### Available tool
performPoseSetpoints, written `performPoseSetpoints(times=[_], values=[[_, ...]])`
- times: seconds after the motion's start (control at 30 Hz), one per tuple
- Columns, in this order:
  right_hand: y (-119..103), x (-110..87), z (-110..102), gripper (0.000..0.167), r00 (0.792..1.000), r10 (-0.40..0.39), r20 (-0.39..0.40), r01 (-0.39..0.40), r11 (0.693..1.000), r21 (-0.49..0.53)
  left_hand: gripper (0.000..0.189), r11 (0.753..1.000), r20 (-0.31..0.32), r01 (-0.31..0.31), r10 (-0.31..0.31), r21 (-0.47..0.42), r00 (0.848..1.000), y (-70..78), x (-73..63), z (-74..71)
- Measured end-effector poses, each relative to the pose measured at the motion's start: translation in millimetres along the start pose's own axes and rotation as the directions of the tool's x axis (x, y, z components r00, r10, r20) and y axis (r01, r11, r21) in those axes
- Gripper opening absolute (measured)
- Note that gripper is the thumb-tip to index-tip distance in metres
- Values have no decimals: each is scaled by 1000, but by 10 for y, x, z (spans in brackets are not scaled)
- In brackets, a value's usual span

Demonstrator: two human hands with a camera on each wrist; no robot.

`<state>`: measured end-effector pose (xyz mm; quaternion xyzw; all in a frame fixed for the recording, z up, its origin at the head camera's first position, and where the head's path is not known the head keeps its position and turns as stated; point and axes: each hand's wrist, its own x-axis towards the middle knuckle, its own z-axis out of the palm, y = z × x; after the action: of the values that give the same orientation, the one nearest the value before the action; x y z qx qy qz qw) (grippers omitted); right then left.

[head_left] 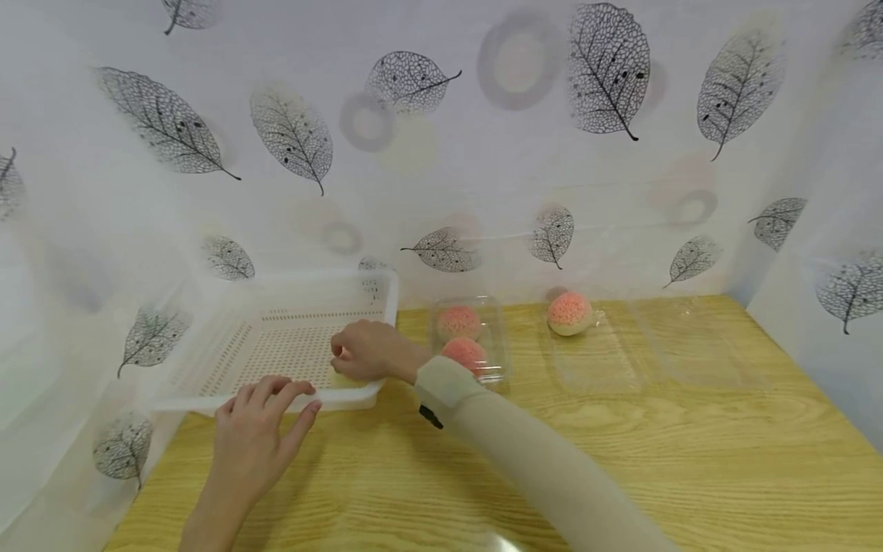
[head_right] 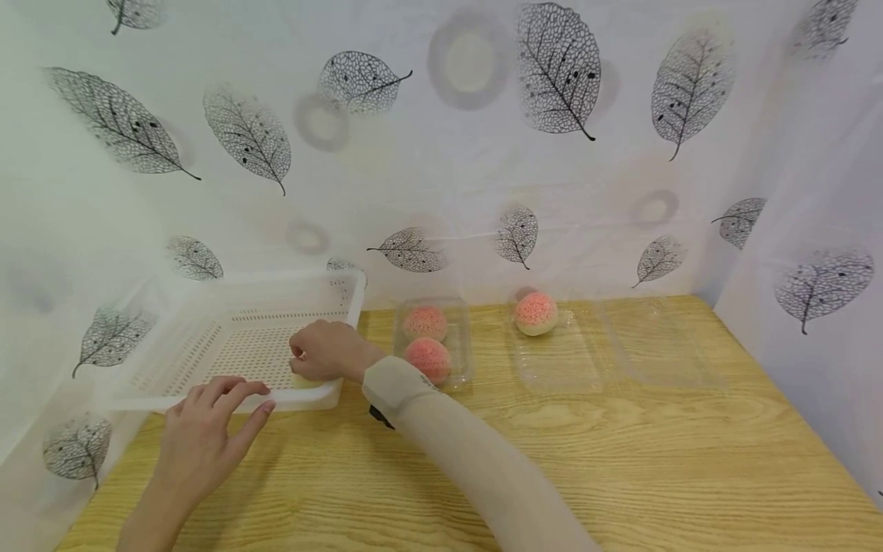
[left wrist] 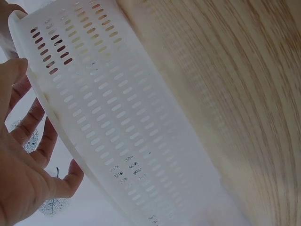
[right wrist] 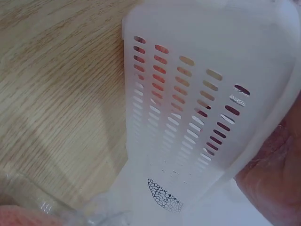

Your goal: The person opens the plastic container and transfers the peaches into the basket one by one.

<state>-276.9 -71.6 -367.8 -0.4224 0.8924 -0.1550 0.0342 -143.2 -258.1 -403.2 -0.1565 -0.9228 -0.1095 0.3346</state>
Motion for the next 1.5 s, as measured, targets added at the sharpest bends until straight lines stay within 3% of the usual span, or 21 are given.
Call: performPoseSetpoints(times=[0.43,0.97,1.3,1.5], values=[[16,-31,-6,20,999,-40,-11,40,999,-31,25,1000,3,-1,1,-8,1000,9,-1,2],[-12,-66,-26,28,1000,-13,3,13,999,35,26,1000,-3,-4,4,0,1000,25,-2,-14],[-2,-94,-26,29,998,-54,-43,57,996,68,25,1000,7,8,-8,1,1000,13,-3,-8],[1,-146,-69,30,996,-73,-53,74,997,15,25,1000,-3,-3,3,7,1000,-1,-9,9]])
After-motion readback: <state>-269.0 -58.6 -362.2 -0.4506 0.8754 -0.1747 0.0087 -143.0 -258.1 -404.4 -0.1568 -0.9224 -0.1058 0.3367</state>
